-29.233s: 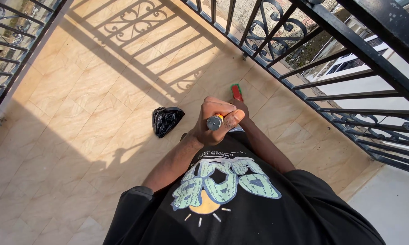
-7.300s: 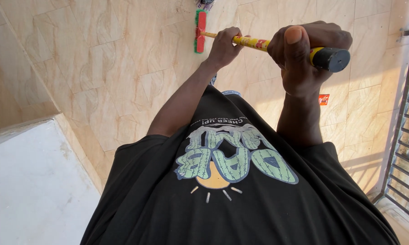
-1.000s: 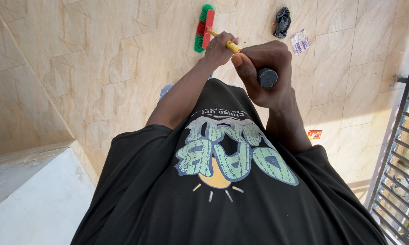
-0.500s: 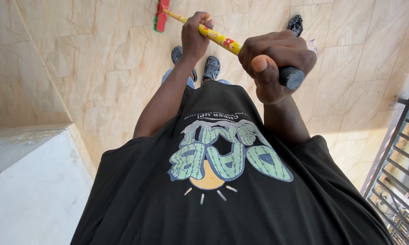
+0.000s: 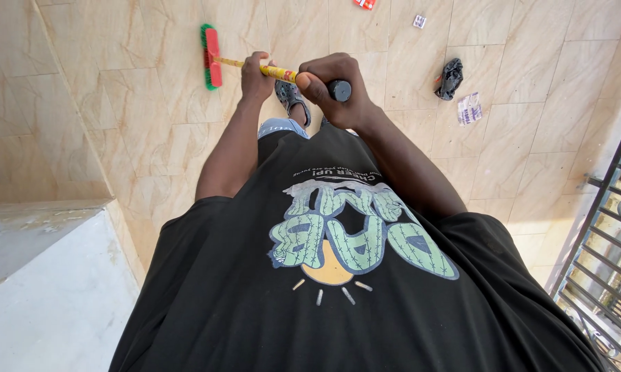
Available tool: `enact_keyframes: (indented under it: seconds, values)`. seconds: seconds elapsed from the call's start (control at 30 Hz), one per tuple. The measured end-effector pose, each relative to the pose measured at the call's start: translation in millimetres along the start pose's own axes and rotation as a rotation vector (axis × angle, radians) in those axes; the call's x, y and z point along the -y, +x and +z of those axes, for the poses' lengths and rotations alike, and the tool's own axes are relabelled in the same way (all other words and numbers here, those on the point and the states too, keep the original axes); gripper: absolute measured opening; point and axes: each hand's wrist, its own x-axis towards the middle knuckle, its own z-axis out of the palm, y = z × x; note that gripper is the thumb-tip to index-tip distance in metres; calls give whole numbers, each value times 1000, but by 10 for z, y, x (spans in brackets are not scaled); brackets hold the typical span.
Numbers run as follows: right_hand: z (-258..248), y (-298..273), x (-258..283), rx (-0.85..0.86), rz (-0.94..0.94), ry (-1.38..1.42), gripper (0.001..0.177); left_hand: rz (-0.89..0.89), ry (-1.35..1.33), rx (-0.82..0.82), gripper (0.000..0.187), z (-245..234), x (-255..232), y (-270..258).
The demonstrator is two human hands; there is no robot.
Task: Sweeping the tiled floor of a balcony using a broom.
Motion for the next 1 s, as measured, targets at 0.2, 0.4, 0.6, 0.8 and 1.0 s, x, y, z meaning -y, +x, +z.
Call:
enact_keyframes:
  seconds: [0.2,0.4,0.6,0.8,1.0]
  values:
    - [-142,326,115,-69,28,-75,53,89,-168,34,15,249,-547,287]
    - [-320,494,554,-192,12,-220,51,167,-229,252,24,547,-1295,528]
    - [-257,462,736,-235,61,-389,55,285,-246,458,37,537,-1910,502]
    - [-301,397,897,-449,-164,-412,53,548,-304,431,43,86,-2165,614]
    - [-249,636,694,-415,-261,-202,56,416,-214,486,58,-425,-1697,920]
